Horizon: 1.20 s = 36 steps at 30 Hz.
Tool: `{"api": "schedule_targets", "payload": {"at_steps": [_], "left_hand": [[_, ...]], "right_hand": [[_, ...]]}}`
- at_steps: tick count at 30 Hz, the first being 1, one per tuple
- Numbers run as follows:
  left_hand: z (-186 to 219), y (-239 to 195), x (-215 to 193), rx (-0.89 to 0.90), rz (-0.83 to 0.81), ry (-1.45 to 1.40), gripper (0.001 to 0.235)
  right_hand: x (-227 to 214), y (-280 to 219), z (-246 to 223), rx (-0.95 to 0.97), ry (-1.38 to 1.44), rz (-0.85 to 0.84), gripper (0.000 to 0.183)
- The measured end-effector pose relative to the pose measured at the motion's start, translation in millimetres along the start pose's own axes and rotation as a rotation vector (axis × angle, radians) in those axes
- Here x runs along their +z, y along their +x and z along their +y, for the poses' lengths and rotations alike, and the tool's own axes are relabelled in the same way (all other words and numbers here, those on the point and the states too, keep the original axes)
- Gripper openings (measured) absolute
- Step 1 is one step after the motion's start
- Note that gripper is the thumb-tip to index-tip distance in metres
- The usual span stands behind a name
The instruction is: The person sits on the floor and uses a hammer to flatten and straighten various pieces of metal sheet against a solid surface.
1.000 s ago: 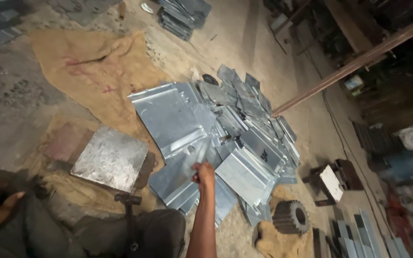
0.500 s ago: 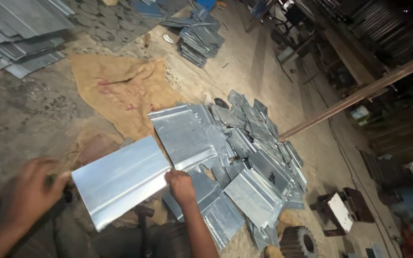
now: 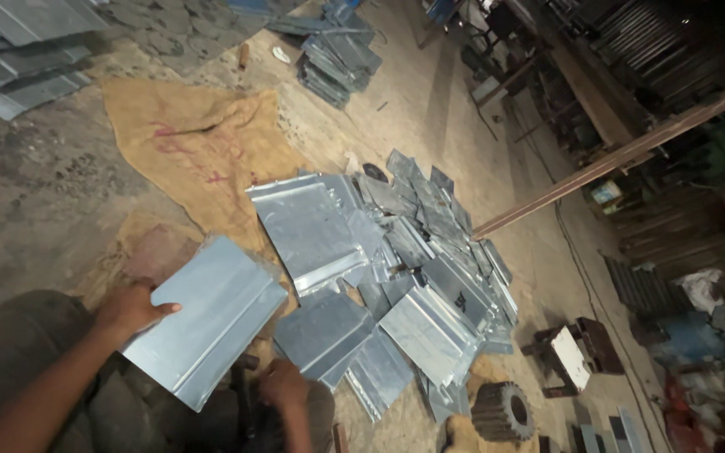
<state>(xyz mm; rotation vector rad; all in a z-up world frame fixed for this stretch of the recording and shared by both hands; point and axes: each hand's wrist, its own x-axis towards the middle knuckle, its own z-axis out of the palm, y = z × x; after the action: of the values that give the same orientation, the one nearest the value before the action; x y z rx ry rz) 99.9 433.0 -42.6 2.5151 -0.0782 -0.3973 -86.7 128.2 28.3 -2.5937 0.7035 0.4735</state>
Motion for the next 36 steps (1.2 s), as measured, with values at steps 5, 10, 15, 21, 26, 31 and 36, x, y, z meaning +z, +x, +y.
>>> {"api": "schedule_targets", "payload": {"at_steps": [5, 10, 15, 21, 26, 31, 36], "left_hand": [[9, -27, -14, -0.129, 0.039, -0.018, 0.073], [6, -53, -23, -0.212, 0.172, -0.122, 0.066], [-3, -68, -30, -0.284, 0.246, -0.218, 0.065], [11, -79, -51, -0.263, 0.195, -0.232, 0.073], [22, -86, -51, -0.299, 0.15, -0.197, 0.078], [16, -75, -45, -0.257, 0.223, -0.18, 0.082], [16, -80, -46, -0.262, 0.147, -0.192, 0.079]], "right_hand": [[66, -12, -10, -0.238, -0.346, -0.039, 0.043], [93, 6, 1, -0.397, -0.298, 0.094, 0.03], [59, 14, 22, -0.144, 0.064, -0.112, 0.035], [23, -3, 59, 0.206, 1.488, -0.449, 0.026], [21, -30, 67, 0.003, 1.195, -0.103, 0.031], [21, -42, 36, -0.477, 1.095, 0.62, 0.036], [-2, -49, -3, -0.307, 1.57, 0.147, 0.03]]}}
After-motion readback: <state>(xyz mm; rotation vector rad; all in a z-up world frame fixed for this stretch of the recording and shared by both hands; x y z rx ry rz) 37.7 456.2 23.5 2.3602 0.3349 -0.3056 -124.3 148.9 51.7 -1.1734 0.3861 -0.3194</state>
